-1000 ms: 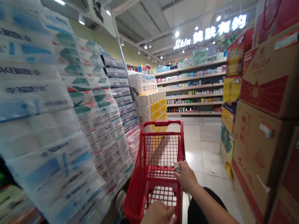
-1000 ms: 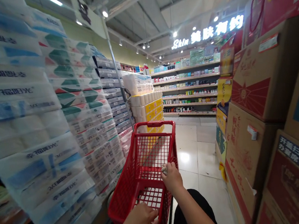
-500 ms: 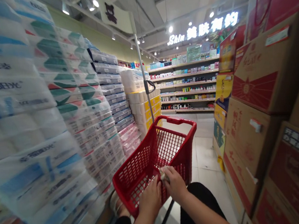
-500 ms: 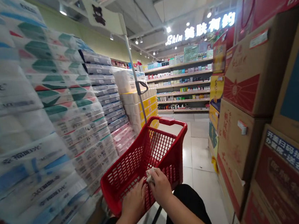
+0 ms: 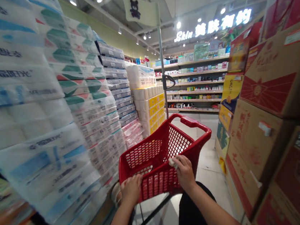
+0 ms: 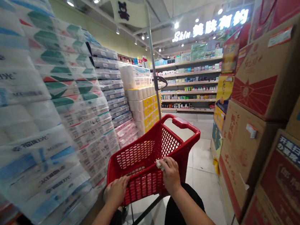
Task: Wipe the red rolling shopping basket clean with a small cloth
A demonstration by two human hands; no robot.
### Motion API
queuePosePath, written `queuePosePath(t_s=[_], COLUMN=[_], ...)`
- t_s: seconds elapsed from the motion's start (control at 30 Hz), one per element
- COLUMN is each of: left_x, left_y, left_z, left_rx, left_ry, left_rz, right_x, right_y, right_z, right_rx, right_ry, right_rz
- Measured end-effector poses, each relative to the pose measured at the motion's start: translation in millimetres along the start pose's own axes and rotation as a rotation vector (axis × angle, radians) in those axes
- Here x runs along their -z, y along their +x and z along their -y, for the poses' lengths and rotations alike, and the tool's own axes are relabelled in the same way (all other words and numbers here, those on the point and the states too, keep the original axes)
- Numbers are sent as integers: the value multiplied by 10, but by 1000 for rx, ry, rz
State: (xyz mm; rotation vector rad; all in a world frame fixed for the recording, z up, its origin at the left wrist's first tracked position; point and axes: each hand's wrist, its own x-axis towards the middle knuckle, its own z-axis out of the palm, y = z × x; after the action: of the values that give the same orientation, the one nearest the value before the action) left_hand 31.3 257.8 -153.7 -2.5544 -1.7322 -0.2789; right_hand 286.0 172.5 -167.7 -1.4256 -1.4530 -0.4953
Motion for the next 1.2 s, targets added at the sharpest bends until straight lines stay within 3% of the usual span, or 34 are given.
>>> queuePosePath(t_s=[0.37, 0.73, 0.93, 1.1, 1.2], left_x=[49, -19, -169, -173, -178], left_y=[94, 200, 333, 434, 491], left_z=[150, 293, 419, 417, 412], left_rx=[-52, -43, -57, -1, -18], left_ry=[24, 7, 0, -57, -24], left_rz=[42, 53, 53, 16, 18], right_x=[-230, -519, -638, -702, -748], right_y=[-120, -295, -436, -408, -398], right_z=[232, -83, -234, -329, -331], right_rx=[115, 262, 187, 70, 28], right_ry=[26, -30, 15, 34, 14], right_rz=[114, 163, 302, 141, 222])
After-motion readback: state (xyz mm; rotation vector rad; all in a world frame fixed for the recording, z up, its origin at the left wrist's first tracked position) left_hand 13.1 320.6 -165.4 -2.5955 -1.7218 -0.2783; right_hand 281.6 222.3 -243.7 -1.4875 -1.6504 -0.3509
